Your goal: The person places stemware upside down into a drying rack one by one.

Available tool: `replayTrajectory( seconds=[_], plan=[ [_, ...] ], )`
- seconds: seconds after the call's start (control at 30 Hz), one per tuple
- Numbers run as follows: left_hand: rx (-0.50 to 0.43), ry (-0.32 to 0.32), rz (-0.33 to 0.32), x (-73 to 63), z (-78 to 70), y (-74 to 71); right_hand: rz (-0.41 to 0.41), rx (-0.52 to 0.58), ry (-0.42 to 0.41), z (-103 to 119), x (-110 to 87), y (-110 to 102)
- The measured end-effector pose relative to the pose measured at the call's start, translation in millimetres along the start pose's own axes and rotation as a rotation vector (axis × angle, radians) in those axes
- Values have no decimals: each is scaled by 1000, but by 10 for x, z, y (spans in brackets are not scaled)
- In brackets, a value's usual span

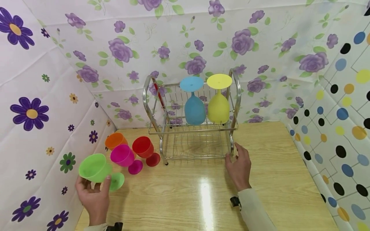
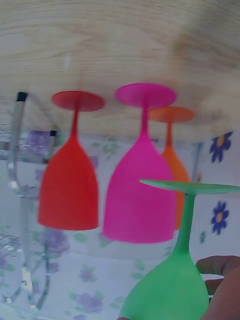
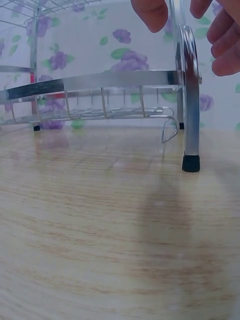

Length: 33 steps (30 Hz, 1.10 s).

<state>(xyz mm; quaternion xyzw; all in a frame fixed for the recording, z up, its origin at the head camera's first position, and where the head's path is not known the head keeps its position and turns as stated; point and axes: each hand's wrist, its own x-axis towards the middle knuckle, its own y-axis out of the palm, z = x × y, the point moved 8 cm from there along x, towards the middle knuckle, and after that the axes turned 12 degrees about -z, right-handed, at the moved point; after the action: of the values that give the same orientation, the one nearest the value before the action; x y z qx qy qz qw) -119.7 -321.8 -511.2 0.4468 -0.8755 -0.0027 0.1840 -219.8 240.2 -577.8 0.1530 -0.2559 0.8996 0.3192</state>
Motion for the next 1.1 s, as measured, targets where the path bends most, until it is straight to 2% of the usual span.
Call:
replayTrajectory(
  seconds=[0.13,0.33,0.43,0.6,0.83,0.97,1.1],
  plan=[
    [-44,24,88,-128,-126,137,-4,-4,-32,56,-10,-49],
    [-36,73,247,-325,-258,381,-3,-14,-77,160,-37,-136],
    [-8,90,308,-413,-303,489,0,-28,-117,241,-58,-184],
    [59,170,399,-565,-387,673,-1,-41,-210,440,-105,-267],
    [179,323,549,-781,-534,923,56,-41,-246,722,-163,-349],
    [245,349,634,-858,-595,1047,95,-57,-270,867,-197,-388],
    [236,378,693,-932,-675,1155,136,-45,-275,1001,-229,-423]
  ],
)
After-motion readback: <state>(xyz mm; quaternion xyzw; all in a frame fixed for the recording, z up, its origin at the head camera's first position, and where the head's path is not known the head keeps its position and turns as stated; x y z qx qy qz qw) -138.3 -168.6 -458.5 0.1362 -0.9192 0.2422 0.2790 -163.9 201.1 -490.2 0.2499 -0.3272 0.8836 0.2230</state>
